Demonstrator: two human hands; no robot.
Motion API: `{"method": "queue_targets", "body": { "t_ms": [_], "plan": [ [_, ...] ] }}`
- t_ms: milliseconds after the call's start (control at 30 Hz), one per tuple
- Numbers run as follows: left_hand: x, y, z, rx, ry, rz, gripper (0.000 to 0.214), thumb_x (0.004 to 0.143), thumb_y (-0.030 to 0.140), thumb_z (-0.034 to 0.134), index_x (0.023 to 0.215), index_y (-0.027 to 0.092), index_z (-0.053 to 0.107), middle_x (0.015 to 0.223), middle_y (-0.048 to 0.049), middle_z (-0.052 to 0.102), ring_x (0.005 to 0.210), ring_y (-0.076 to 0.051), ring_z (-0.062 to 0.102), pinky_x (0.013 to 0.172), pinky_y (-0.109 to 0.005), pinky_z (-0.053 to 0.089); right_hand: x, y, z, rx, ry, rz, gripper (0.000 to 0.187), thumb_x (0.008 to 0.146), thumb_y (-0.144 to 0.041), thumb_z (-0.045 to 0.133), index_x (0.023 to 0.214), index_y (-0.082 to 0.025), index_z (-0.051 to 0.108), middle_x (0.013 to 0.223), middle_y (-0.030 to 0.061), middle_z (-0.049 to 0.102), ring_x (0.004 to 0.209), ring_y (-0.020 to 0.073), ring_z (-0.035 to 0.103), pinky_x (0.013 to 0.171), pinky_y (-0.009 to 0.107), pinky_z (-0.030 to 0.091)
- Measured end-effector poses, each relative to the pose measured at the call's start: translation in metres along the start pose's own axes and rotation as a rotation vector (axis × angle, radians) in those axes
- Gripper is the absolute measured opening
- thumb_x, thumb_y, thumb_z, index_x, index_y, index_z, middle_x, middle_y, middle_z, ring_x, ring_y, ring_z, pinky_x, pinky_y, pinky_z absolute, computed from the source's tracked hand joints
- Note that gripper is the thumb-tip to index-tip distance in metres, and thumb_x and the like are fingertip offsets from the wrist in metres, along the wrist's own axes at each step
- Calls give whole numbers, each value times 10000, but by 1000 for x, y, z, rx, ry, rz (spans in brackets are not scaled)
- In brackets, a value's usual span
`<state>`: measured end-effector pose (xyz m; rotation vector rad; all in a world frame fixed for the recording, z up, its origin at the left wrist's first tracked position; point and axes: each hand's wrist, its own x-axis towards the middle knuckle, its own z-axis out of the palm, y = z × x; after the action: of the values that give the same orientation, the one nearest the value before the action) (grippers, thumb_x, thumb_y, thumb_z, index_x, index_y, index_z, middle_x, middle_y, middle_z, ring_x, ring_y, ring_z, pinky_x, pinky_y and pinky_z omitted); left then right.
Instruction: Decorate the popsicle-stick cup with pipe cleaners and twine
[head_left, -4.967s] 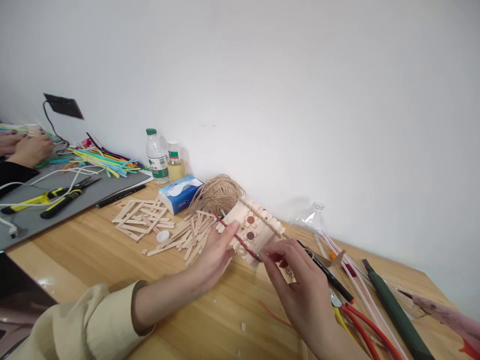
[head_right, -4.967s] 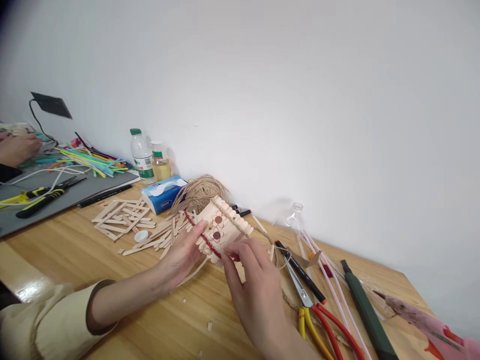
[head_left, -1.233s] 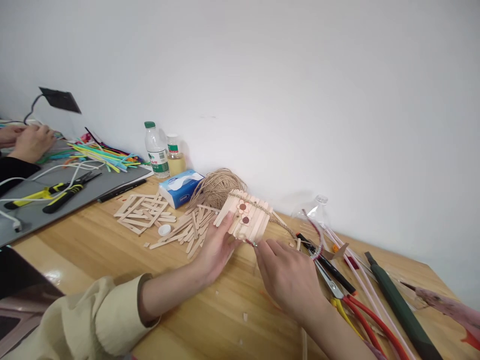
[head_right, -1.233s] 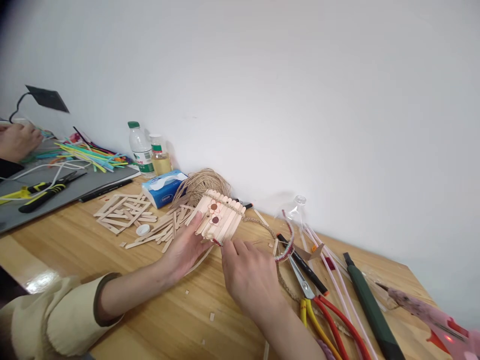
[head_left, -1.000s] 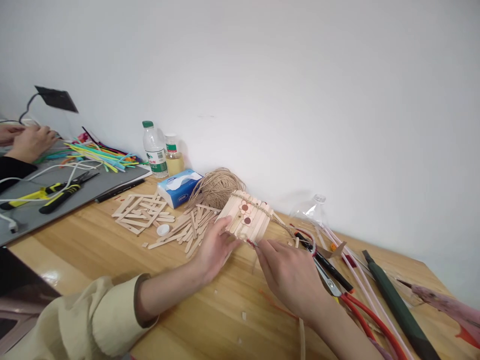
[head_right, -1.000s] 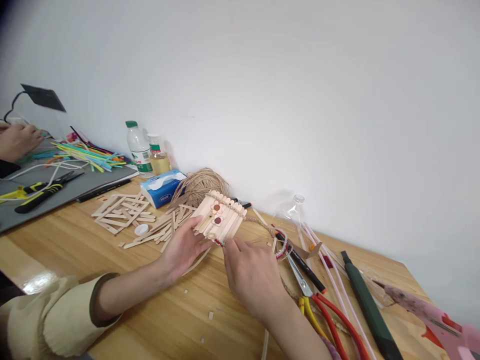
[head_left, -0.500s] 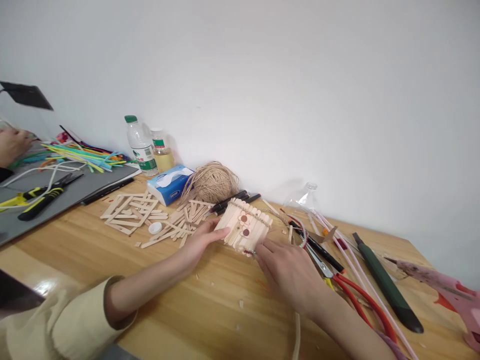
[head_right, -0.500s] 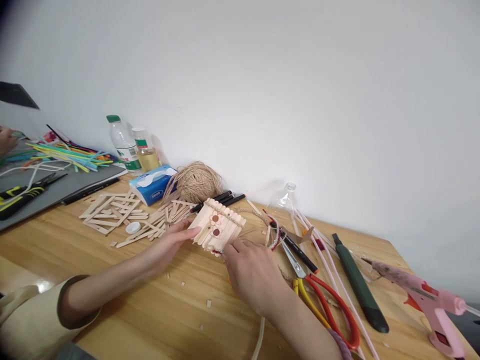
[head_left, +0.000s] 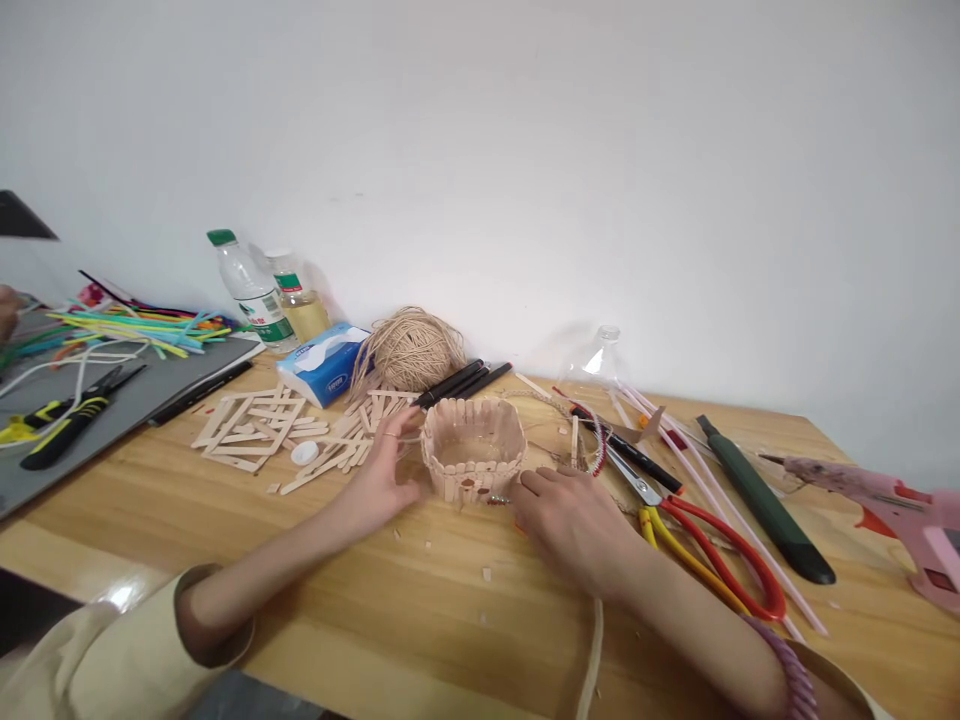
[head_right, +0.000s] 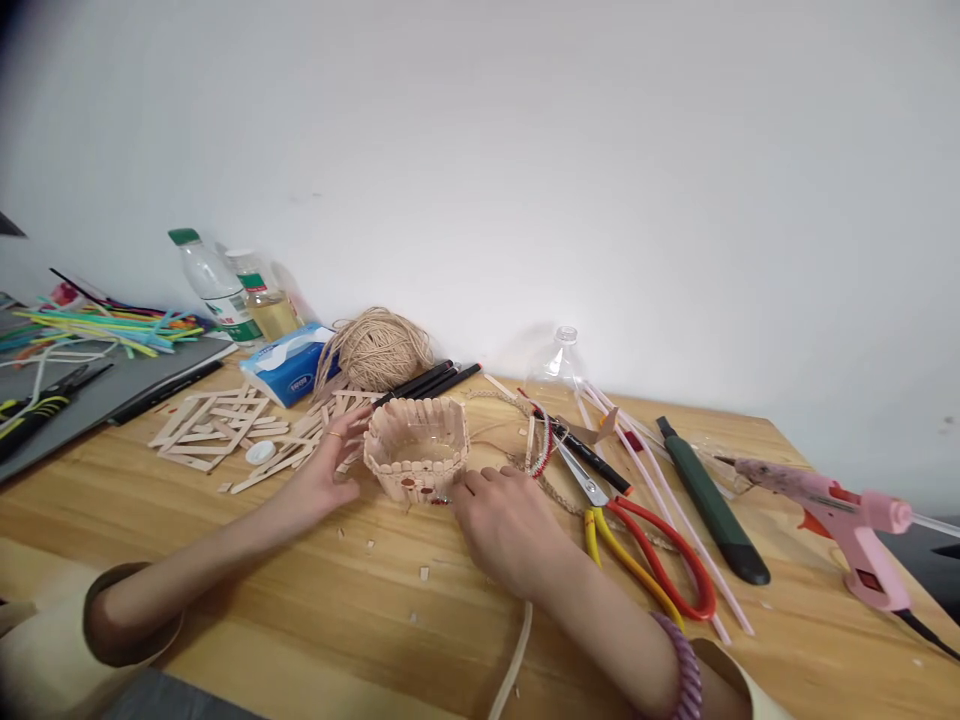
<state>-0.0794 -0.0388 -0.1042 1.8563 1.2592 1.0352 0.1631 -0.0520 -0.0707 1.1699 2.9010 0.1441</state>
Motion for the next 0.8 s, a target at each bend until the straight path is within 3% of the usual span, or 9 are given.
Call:
{"method": "queue_targets", "body": {
  "t_ms": [67, 133, 267, 400, 500, 567, 667, 800],
  "plan": [
    [0, 9, -8, 220, 18, 129, 759, 647, 12, 493, 1331, 242, 258, 1401, -117, 295, 1342, -270, 247, 1095, -528, 207, 0, 3, -1, -24, -3, -15, 130, 818, -92, 474, 805, -167, 580, 794, 55, 629, 707, 187, 544, 641, 315, 337],
    [1, 19, -14, 400, -82, 297, 650, 697, 34, 521, 1284, 252, 347, 1368, -97, 354, 1362, -272, 170, 1105, -530, 170, -1, 8, -1, -50, -9, -12, 132, 802, -78, 498, 787, -167, 594, 799, 57, 624, 736, 198, 541, 671, 326, 355],
    [7, 32, -16, 583, -259, 463, 485, 754, 195, 626, 1207, 216, 453, 1289, -107, 491, 1339, -309, 205, 1081, -549, 195, -2, 16, -4, -55, -11, 18, 176, 814, -64, 507, 823, -180, 639, 835, 66, 614, 802, 207, 541, 694, 325, 375],
    [14, 36, -14, 633, -264, 445, 245, 801, 214, 599, 1041, 192, 556, 1116, -88, 620, 1273, -300, 349, 1068, -574, 152, -4, 22, -4, -19, 3, 32, 181, 842, -93, 515, 854, -194, 665, 833, 61, 610, 804, 199, 545, 688, 310, 382],
    [20, 37, -16, 525, -292, 433, 50, 817, 192, 577, 860, 180, 601, 944, -68, 666, 1202, -270, 435, 1044, -508, 244, -4, 28, -1, -5, 15, 13, 195, 850, -94, 510, 791, -185, 672, 782, 57, 614, 794, 188, 553, 714, 305, 384],
    [24, 39, -19, 393, -281, 412, 37, 809, 201, 584, 803, 175, 609, 896, -71, 668, 1159, -259, 472, 997, -446, 331, -4, 33, 2, 6, 28, 10, 209, 852, -93, 506, 753, -181, 668, 758, 52, 612, 774, 174, 556, 712, 294, 385],
    [28, 42, -24, 200, -215, 292, 87, 785, 252, 606, 807, 171, 629, 996, -86, 660, 1090, -254, 530, 931, -397, 398, -4, 38, 1, 26, 57, 24, 232, 862, -120, 502, 698, -177, 655, 739, 43, 608, 736, 161, 554, 689, 283, 392],
    [31, 43, -27, -65, -171, 72, 194, 737, 313, 646, 863, 165, 653, 1005, -74, 669, 1017, -251, 579, 898, -379, 421, -6, 40, -5, 57, 123, 70, 173, 858, -155, 518, 807, -197, 678, 941, 68, 628, 906, 206, 559, 763, 310, 421]
  ]
}}
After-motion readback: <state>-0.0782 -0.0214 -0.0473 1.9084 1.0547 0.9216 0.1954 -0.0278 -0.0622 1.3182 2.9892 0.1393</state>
